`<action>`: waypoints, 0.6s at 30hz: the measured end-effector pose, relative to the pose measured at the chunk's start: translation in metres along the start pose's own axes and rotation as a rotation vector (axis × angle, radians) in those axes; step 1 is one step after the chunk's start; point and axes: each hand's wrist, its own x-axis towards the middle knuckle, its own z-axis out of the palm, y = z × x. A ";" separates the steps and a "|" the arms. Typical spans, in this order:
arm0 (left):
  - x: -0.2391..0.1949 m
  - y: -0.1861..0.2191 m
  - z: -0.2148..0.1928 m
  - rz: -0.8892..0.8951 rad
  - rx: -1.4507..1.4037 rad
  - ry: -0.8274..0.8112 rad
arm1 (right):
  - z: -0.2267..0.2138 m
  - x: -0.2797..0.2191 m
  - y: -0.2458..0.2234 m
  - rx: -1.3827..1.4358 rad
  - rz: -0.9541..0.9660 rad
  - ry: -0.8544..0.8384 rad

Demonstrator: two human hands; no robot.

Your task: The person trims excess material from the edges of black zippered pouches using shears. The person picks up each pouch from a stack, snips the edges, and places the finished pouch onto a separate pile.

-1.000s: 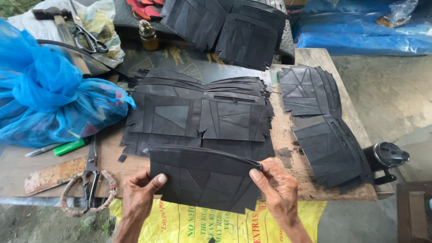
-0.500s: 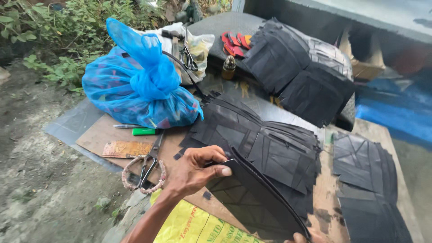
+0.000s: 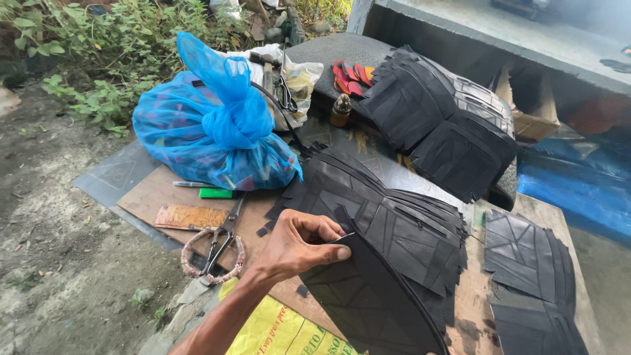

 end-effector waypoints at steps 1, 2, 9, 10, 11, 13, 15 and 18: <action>0.000 0.000 0.000 -0.003 -0.003 0.000 | 0.000 -0.001 0.003 0.001 0.002 0.002; 0.001 -0.001 0.001 -0.006 -0.007 0.001 | -0.002 -0.003 0.005 0.002 0.008 0.004; 0.002 -0.006 0.002 -0.029 0.035 0.032 | -0.001 -0.008 0.017 0.006 0.026 0.003; 0.002 -0.006 0.002 -0.038 0.026 0.031 | -0.001 -0.008 0.017 0.007 0.028 -0.001; 0.002 -0.006 0.002 -0.048 0.017 0.030 | -0.002 -0.008 0.017 0.007 0.027 0.001; 0.003 -0.007 0.002 -0.029 0.040 0.025 | -0.002 -0.010 0.015 0.006 0.025 -0.002; 0.004 -0.006 0.002 -0.025 0.057 0.024 | -0.001 -0.012 0.013 0.006 0.028 -0.008; 0.005 -0.006 0.003 -0.044 0.075 0.037 | 0.000 -0.018 0.014 0.005 0.030 -0.005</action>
